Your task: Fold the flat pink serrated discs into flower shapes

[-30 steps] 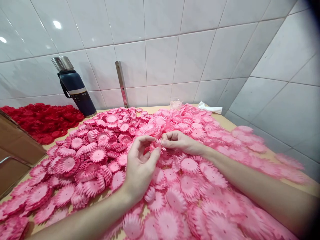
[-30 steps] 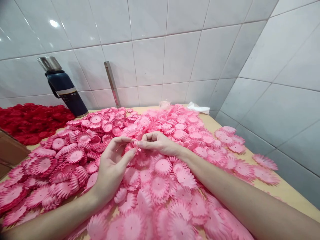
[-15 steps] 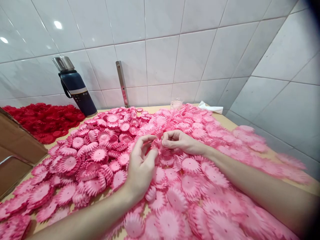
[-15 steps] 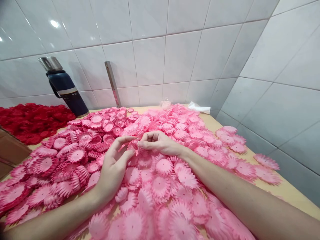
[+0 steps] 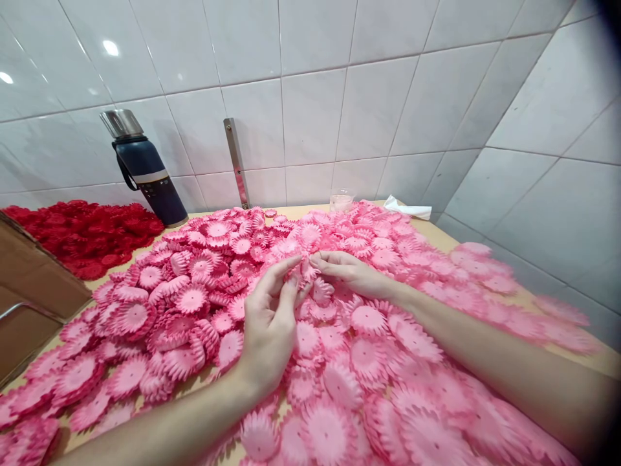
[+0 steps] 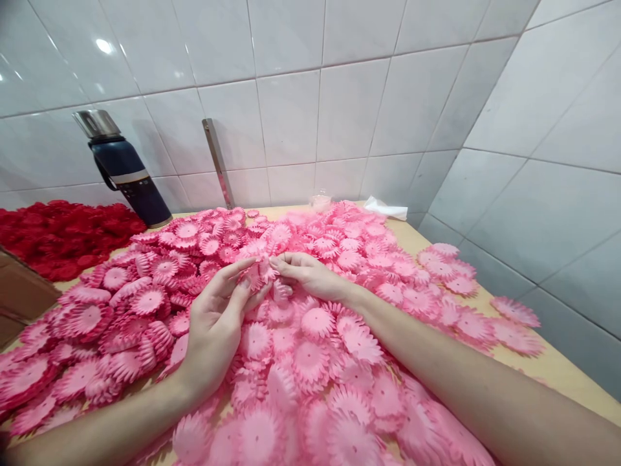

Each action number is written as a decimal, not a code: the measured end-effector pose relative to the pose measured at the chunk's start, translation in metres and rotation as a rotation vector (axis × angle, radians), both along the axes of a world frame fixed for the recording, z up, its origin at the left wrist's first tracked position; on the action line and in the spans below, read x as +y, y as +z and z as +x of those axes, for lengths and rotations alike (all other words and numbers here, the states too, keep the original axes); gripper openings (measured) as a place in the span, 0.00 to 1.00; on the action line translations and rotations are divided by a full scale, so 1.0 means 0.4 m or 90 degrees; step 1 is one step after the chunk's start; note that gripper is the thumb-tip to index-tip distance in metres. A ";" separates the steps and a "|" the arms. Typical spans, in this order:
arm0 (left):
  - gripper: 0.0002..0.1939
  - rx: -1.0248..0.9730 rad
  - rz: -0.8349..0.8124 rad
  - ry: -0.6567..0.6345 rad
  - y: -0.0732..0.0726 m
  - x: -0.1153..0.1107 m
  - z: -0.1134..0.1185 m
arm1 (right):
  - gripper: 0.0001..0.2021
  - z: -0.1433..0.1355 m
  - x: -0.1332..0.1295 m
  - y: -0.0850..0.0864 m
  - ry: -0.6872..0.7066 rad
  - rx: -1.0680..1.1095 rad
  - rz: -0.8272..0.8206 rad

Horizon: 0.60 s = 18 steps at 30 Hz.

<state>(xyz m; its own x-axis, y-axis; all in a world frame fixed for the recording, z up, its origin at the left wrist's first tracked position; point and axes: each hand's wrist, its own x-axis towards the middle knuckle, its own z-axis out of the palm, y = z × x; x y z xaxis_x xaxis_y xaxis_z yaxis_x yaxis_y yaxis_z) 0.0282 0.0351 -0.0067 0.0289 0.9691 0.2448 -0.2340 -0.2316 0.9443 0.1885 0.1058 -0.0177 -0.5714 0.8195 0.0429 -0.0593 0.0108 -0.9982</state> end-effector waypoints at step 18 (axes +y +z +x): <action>0.17 0.165 0.173 0.043 0.003 -0.010 -0.011 | 0.21 -0.023 -0.005 -0.010 0.044 0.113 -0.019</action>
<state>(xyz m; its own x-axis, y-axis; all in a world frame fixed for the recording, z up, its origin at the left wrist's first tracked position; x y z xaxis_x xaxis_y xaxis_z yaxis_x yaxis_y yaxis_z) 0.0240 0.0310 -0.0056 0.0625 0.8719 0.4856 0.0293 -0.4880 0.8724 0.1791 0.1037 -0.0219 -0.6115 0.7815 0.1239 -0.2345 -0.0294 -0.9717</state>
